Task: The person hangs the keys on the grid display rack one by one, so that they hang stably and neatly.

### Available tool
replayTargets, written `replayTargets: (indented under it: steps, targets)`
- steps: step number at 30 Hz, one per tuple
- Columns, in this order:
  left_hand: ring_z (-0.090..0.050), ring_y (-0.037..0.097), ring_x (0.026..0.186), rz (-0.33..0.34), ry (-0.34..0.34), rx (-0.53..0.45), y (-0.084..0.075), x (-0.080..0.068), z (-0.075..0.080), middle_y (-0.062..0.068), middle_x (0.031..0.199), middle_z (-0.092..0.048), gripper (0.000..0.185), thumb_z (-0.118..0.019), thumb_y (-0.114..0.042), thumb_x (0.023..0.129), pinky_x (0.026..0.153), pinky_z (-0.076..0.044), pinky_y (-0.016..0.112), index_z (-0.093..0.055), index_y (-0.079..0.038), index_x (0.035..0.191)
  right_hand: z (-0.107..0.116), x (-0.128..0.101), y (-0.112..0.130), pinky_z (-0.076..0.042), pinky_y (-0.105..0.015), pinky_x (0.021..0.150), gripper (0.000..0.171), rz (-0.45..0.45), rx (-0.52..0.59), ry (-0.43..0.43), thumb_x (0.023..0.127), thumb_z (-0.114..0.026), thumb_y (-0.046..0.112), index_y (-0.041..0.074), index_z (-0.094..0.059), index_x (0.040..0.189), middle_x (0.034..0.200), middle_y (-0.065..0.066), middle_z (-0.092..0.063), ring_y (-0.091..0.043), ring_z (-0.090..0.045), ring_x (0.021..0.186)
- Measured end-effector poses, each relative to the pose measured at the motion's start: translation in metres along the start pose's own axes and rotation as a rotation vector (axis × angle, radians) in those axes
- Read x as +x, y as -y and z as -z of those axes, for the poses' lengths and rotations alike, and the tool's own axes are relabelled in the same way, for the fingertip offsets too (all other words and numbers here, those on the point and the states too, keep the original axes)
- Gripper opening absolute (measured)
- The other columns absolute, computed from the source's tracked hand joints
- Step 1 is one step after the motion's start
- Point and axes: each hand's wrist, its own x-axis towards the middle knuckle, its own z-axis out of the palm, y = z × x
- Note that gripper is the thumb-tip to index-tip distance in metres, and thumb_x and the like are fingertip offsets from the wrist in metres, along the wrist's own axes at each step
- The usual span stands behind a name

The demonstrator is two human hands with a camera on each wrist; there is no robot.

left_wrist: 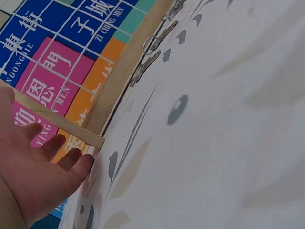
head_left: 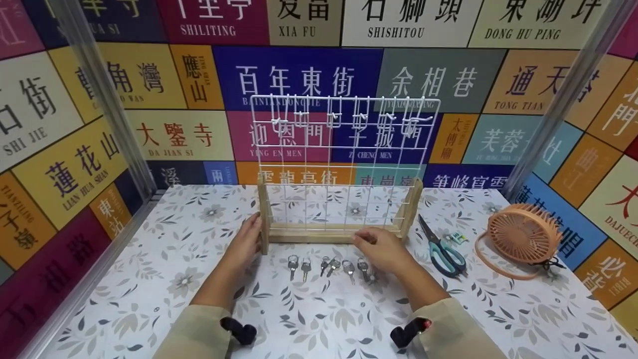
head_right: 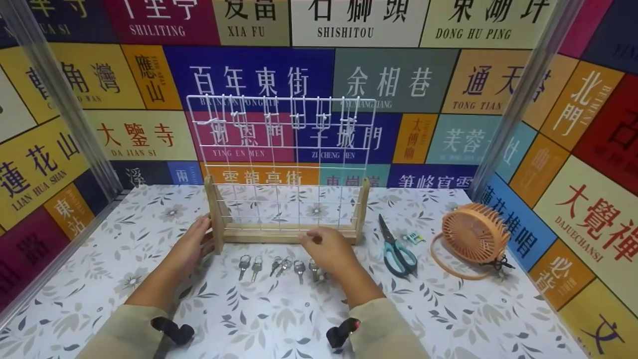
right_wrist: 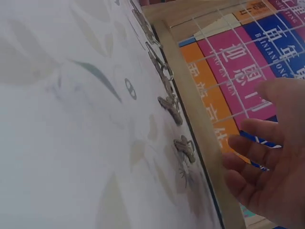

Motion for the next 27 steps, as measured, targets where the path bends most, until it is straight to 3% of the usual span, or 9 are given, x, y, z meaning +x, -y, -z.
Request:
replayTargets:
  steps: [3, 6, 13, 21, 27]
  targets:
    - [-0.034, 0.033, 0.163, 0.024, 0.011, -0.052, 0.004, 0.0, 0.0, -0.002, 0.175, -0.035, 0.066, -0.044, -0.07, 0.107, 0.135, -0.022, 0.06, -0.028, -0.049, 0.167, -0.002, 0.003, -0.015, -0.056, -0.038, 0.094, 0.028, -0.013, 0.068, 0.051, 0.104, -0.07, 0.039, 0.018, -0.079, 0.12, 0.113, -0.002, -0.076, -0.019, -0.067, 0.105]
    - [-0.034, 0.027, 0.163, 0.0, 0.022, -0.078, 0.008, 0.002, 0.002, -0.004, 0.174, -0.037, 0.059, -0.043, -0.061, 0.111, 0.136, -0.024, 0.052, -0.031, -0.046, 0.166, -0.002, 0.004, -0.028, -0.054, -0.03, 0.085, 0.027, -0.001, 0.118, 0.101, 0.103, -0.072, 0.033, 0.013, -0.079, 0.12, 0.111, -0.004, -0.076, -0.016, -0.065, 0.099]
    - [-0.034, 0.022, 0.163, -0.019, 0.055, -0.137, 0.016, 0.005, 0.007, -0.008, 0.173, -0.037, 0.051, -0.047, -0.041, 0.115, 0.137, -0.023, 0.045, -0.038, -0.044, 0.165, 0.004, 0.003, -0.043, -0.055, -0.023, 0.084, 0.034, 0.097, 0.18, 0.23, 0.098, -0.073, 0.006, -0.001, -0.072, 0.131, 0.12, -0.019, -0.075, -0.019, -0.067, 0.102]
    - [-0.033, 0.022, 0.163, -0.032, 0.025, -0.086, 0.017, 0.004, 0.006, -0.009, 0.174, -0.035, 0.051, -0.051, -0.036, 0.114, 0.136, -0.026, 0.045, -0.04, -0.047, 0.162, 0.003, 0.002, -0.039, -0.055, -0.027, 0.084, 0.038, 0.042, 0.112, 0.246, 0.089, -0.08, 0.003, 0.012, -0.077, 0.126, 0.115, -0.007, -0.075, -0.019, -0.065, 0.1]
    - [-0.034, 0.023, 0.162, -0.042, 0.012, -0.077, 0.017, 0.003, 0.003, -0.006, 0.174, -0.035, 0.05, -0.051, -0.034, 0.114, 0.135, -0.028, 0.045, -0.042, -0.045, 0.162, 0.001, 0.002, -0.039, -0.056, -0.028, 0.088, 0.034, 0.042, 0.072, 0.248, 0.091, -0.079, 0.004, 0.013, -0.079, 0.124, 0.115, -0.005, -0.078, -0.017, -0.067, 0.101]
